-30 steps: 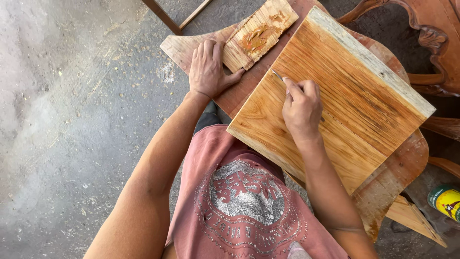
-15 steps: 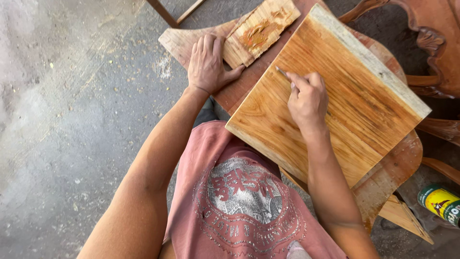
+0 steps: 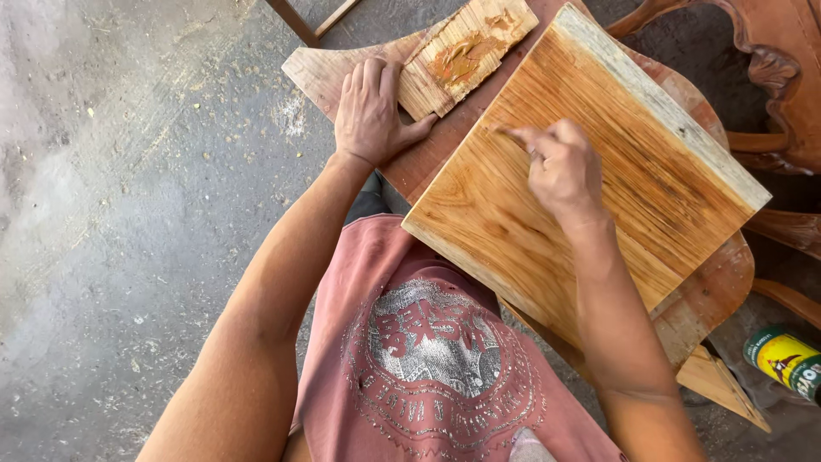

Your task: The person sits with a wooden board on their lap, spreads yellow wood glue over the board surface using a small knife, then presses a small wood piece onto the glued area and scrapes excess glue around it, repositioning the board as they work.

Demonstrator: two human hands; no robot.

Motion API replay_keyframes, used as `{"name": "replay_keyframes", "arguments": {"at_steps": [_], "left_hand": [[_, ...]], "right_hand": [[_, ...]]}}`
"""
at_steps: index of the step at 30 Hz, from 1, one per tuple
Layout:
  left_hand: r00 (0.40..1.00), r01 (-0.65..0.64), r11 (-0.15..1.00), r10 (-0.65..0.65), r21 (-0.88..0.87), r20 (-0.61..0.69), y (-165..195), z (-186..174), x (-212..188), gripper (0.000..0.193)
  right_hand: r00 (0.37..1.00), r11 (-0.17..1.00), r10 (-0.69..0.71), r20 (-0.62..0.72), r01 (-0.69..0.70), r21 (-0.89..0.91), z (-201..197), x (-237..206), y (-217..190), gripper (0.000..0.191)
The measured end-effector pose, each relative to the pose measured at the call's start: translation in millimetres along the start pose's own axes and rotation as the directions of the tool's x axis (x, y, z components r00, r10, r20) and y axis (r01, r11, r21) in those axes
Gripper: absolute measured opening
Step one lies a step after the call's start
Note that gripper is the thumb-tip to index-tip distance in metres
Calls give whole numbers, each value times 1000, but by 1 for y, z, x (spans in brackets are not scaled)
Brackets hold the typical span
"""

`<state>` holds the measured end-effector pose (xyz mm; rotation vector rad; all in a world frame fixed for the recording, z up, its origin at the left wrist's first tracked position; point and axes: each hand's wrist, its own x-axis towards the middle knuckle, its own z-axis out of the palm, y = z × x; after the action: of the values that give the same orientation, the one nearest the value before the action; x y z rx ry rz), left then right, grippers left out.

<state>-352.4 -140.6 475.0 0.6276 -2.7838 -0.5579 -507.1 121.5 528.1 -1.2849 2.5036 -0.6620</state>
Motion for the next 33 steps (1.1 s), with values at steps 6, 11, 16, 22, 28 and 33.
{"name": "replay_keyframes", "arguments": {"at_steps": [6,11,16,22,28,33], "left_hand": [[999,-36,999,37,17,-35,-1,0,-1,87],[999,-18,1000,19,8,-32,-1,-1,0,85],[1000,-4,1000,4,-13,-11,-2,-1,-1,86],[999,-29,999,30,18,-27,-3,0,0,86],[1000,-15,1000,15,16,-27,-2,-2,0,86],[997,50,999,-49,-13,54,-2,-1,0,84]], "right_hand": [[984,991,-126,-125,119,-60,11,6,-11,25],[990,992,14,-137,-31,-121,20,3,-13,26],[987,993,-37,-157,18,-121,24,3,-13,25],[988,987,105,-114,-117,-109,27,14,-9,23],[980,985,15,-198,-49,-165,20,7,-8,25],[997,999,-32,-70,34,33,4,5,-7,25]]}}
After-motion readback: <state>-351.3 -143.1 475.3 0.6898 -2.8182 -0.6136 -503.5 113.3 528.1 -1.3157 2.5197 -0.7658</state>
